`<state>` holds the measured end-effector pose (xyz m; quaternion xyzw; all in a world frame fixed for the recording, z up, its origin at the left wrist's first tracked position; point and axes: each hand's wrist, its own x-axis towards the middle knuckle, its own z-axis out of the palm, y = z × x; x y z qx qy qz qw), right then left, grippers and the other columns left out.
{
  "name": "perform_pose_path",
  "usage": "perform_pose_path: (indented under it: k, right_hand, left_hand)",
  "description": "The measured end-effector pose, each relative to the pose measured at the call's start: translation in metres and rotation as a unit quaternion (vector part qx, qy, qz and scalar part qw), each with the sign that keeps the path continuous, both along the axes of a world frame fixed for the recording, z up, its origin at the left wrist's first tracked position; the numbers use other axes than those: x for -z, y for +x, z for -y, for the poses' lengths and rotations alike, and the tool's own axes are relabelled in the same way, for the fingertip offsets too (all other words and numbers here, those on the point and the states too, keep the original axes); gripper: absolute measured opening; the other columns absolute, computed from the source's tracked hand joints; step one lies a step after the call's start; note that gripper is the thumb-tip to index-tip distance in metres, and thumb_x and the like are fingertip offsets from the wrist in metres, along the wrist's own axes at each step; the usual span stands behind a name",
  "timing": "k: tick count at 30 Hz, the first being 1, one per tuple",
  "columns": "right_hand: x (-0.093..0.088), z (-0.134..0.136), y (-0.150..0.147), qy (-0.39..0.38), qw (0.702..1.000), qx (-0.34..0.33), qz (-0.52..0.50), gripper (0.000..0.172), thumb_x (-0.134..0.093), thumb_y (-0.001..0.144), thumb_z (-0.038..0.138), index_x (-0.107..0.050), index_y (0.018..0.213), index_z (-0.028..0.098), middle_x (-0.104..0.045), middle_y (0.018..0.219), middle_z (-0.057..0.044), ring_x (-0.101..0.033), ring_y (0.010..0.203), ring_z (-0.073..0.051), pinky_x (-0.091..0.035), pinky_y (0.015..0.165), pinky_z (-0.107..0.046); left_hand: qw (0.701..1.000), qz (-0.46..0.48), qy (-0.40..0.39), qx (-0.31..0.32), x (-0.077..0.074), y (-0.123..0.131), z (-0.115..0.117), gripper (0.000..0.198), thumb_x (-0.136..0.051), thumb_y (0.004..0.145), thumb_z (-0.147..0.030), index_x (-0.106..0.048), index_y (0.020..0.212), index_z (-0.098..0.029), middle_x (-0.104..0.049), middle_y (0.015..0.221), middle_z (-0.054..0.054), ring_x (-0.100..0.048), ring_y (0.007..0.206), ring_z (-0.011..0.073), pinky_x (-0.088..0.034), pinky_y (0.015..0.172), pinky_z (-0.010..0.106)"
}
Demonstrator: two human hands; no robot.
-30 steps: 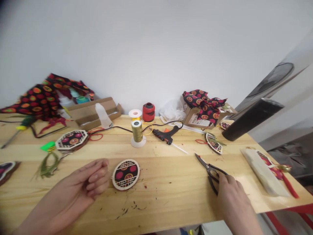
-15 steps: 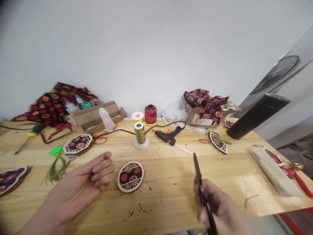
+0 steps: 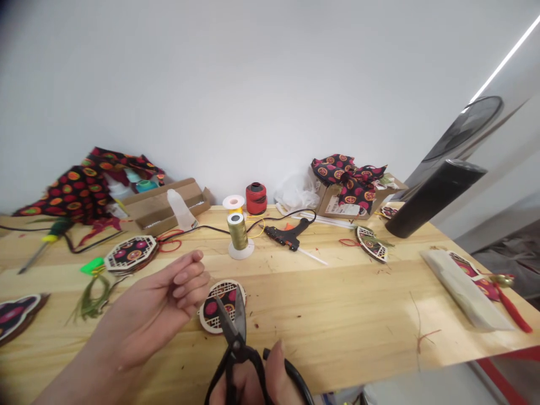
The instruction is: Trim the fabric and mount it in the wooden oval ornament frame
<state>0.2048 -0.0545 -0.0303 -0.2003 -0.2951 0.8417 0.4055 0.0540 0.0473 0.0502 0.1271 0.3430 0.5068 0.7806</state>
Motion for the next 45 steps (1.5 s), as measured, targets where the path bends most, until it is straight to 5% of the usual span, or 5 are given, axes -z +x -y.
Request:
perform_pose_path:
  k: [6, 16, 26, 36, 45]
  right_hand:
    - [0.011, -0.002, 0.002, 0.0, 1.0, -0.004, -0.02, 0.097, -0.008, 0.066, 0.09, -0.062, 0.076, 0.01, -0.048, 0.061, -0.004, -0.043, 0.056, -0.013, -0.03, 0.057, -0.026]
    - [-0.004, -0.005, 0.005, -0.073, 0.995, 0.033, -0.067, 0.093, -0.021, 0.062, 0.093, -0.06, 0.068, 0.009, -0.045, 0.055, -0.002, -0.046, 0.057, -0.013, -0.029, 0.059, -0.027]
    - [0.024, -0.01, -0.004, -0.065, 0.996, -0.027, -0.047, 0.107, 0.002, 0.061, 0.091, -0.063, 0.068, 0.007, -0.05, 0.056, -0.005, -0.05, 0.058, -0.014, -0.031, 0.06, -0.027]
    - [0.001, -0.024, -0.006, -0.187, 0.972, -0.032, -0.138, 0.09, -0.027, 0.061, 0.094, -0.058, 0.073, 0.01, -0.049, 0.057, -0.002, -0.046, 0.051, -0.012, -0.028, 0.054, -0.024]
    - [-0.02, -0.027, 0.009, -0.201, 0.964, 0.066, -0.159, 0.081, -0.046, 0.055, 0.09, -0.056, 0.076, 0.013, -0.044, 0.065, 0.001, -0.041, 0.055, -0.01, -0.025, 0.051, -0.023]
  left_hand:
    - [1.0, 0.0, 0.001, -0.001, -0.001, 0.003, -0.001, 0.032, -0.035, 0.095, -0.006, -0.06, 0.076, -0.007, -0.036, 0.053, -0.006, -0.035, 0.04, 0.0045, -0.031, 0.036, 0.017]
    - [0.999, 0.001, 0.031, 0.035, 0.005, -0.003, -0.004, 0.029, -0.037, 0.094, -0.007, -0.061, 0.078, -0.008, -0.036, 0.054, -0.006, -0.036, 0.041, 0.0054, -0.033, 0.038, 0.018]
    - [0.997, -0.005, 0.044, 0.055, -0.002, 0.0, -0.005, 0.031, -0.037, 0.093, -0.005, -0.062, 0.074, -0.008, -0.034, 0.052, -0.006, -0.032, 0.041, 0.0051, -0.032, 0.038, 0.017]
    - [0.998, 0.025, 0.035, 0.054, -0.004, -0.003, 0.001, 0.036, -0.034, 0.092, -0.003, -0.063, 0.07, -0.006, -0.031, 0.053, -0.006, -0.031, 0.041, 0.0049, -0.031, 0.038, 0.016]
    - [0.998, -0.01, 0.032, 0.059, 0.003, -0.011, 0.004, 0.039, -0.036, 0.091, -0.004, -0.064, 0.065, -0.008, -0.03, 0.054, -0.006, -0.028, 0.043, 0.0063, -0.033, 0.039, 0.017]
